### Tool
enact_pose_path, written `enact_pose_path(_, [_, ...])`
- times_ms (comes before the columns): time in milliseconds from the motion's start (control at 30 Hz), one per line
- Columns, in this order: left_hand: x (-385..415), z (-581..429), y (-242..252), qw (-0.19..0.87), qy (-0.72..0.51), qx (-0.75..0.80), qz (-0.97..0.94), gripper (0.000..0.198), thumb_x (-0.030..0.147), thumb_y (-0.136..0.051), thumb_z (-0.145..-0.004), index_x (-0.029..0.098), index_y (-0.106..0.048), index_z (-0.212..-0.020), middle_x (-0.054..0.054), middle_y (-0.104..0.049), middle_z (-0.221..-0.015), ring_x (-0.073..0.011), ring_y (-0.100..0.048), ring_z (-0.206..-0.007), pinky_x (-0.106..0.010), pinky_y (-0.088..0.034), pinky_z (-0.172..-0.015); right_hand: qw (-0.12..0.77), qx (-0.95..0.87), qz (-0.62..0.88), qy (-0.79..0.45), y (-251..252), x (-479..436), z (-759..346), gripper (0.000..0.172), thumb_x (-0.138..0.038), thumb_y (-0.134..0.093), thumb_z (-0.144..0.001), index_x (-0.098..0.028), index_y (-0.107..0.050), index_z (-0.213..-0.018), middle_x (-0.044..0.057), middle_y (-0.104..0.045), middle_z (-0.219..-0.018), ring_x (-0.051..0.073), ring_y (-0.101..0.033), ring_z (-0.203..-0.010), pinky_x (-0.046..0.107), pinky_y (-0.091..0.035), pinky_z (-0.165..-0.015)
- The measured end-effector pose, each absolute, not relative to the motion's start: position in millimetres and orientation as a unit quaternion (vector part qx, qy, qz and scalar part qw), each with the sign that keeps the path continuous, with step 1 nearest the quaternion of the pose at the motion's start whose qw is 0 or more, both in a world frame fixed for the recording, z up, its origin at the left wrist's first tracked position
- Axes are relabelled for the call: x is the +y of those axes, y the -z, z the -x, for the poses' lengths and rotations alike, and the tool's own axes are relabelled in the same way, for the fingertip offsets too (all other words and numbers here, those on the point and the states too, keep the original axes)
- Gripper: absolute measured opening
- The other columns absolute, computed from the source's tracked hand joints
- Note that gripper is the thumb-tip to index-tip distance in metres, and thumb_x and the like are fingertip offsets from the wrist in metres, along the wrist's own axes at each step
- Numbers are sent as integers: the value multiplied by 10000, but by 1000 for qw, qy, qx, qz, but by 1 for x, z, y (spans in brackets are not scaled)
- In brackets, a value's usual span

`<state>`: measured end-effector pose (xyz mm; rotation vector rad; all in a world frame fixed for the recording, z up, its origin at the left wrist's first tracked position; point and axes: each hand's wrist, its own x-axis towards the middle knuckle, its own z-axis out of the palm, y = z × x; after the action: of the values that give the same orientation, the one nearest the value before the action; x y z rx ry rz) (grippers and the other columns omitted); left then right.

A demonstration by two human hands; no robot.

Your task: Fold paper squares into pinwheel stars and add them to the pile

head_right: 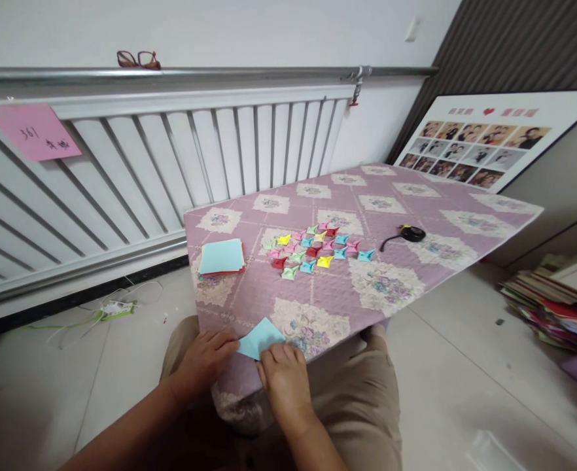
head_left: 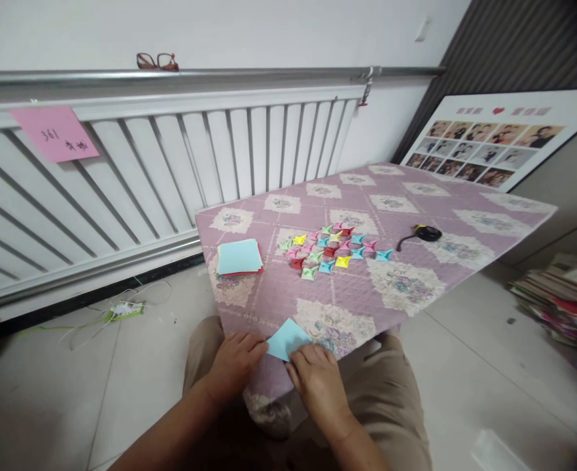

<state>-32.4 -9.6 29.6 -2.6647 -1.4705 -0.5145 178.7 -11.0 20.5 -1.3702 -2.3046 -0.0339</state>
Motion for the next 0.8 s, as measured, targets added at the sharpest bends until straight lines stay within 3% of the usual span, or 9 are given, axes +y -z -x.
enact_pose_path(133, [-10,27,-60,51,277,-444,851,193,149,-446,-936,216,-615,-1002,-38,-651,-978,-182,-578,-873,-337,-453,-779,274,-823,495,-52,-30,-9,-174,224,-242,-471,-915,-211,-571,-716,27,-558,-728,190,-516,-734,320,-361,-701])
enact_pose_path(267, [-11,24,-94,53,395,-461,793,240,162,-458,-933,193,-550,-1153,-75,-621,-1058,-194,-562,-976,-342,-462,-856,381,-715,504,-301,-46,-6,-166,268,-353,-452,-909,-211,-506,-688,-10,-494,-652,148,-480,-635,260,-364,-598])
enact_pose_path(367, [-13,22,-101,32,434,-486,758,228,167,-431,-935,197,-558,-1121,-79,-613,-1036,-188,-567,-961,-334,-476,-847,424,-540,517,-511,-52,-3,-159,331,-481,-522,-846,-211,-474,-659,-51,-430,-570,109,-409,-528,231,-331,-518])
enact_pose_path(500, [-17,14,-76,17,350,-481,804,250,217,-450,-928,198,-565,-1149,-87,-610,-1116,-223,-541,-1059,-408,-418,-958,430,-326,521,-660,-47,-4,-154,395,-545,-655,-708,-203,-461,-669,-72,-447,-555,67,-381,-474,191,-312,-468])
enact_pose_path(633, [-19,0,-39,39,225,-486,844,393,271,-489,-909,212,-492,-1297,-80,-514,-1341,-280,-420,-1242,-445,-353,-1006,412,-290,540,-674,-37,-7,-151,435,-577,-673,-657,-203,-452,-687,-85,-456,-540,48,-396,-439,157,-272,-420])
enact_pose_path(800, [-10,-11,-13,8,123,-505,854,384,275,-397,-962,249,-456,-1341,-25,-458,-1413,-241,-344,-1312,-429,-283,-1057,374,-295,566,-673,-28,-8,-152,422,-570,-655,-651,-208,-453,-727,-93,-475,-548,45,-452,-422,138,-278,-396])
